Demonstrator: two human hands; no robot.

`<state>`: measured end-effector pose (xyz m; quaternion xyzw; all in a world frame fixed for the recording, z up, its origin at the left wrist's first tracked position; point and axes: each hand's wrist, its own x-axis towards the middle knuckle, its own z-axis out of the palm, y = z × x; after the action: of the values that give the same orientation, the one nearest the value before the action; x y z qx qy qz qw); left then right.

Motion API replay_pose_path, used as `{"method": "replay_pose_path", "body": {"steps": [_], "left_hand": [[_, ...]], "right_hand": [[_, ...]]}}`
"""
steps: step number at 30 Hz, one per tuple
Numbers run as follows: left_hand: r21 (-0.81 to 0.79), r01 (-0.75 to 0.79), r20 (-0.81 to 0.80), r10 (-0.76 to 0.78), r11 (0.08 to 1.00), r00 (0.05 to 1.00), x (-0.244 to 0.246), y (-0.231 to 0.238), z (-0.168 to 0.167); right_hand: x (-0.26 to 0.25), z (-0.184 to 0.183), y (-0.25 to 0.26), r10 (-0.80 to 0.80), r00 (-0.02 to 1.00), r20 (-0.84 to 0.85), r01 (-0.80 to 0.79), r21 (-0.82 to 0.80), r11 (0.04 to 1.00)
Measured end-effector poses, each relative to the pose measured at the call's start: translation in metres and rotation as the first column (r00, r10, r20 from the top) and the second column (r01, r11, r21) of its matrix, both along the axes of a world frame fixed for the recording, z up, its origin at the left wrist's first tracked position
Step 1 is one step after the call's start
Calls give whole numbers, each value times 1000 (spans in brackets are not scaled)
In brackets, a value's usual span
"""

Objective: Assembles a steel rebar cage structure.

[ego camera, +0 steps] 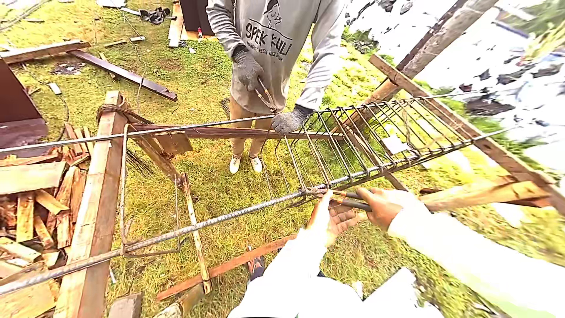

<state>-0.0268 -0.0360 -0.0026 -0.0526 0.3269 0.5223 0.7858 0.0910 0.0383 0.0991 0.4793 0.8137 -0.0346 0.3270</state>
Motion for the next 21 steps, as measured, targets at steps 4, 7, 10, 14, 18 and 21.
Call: {"method": "replay_pose_path", "body": {"steps": [4,7,10,14,18,21], "left_hand": [[20,77,-50,-76,997,996,-8,-27,-26],[-41,100,-74,-103,994,992,-23,-58,-65],[-173,22,-123,-44,985,991,-40,-85,-110],[-320,-101,-234,25,942,972,-58,-102,-136],[-372,-145,-323,18,917,946,-65,-93,-141],[-331,-132,-462,-39,934,886,-61,-83,-133]], "right_hand": [[25,-14,6,-485,856,-182,396,-372,839],[66,-34,-10,-815,416,-402,368,-745,556],[96,-69,-32,-755,1,-655,84,-753,653],[83,-102,-53,-659,-323,-679,118,-720,684],[64,-122,-43,-656,-228,-719,496,-666,557],[64,-133,-24,-682,-98,-724,611,-585,533]]}}
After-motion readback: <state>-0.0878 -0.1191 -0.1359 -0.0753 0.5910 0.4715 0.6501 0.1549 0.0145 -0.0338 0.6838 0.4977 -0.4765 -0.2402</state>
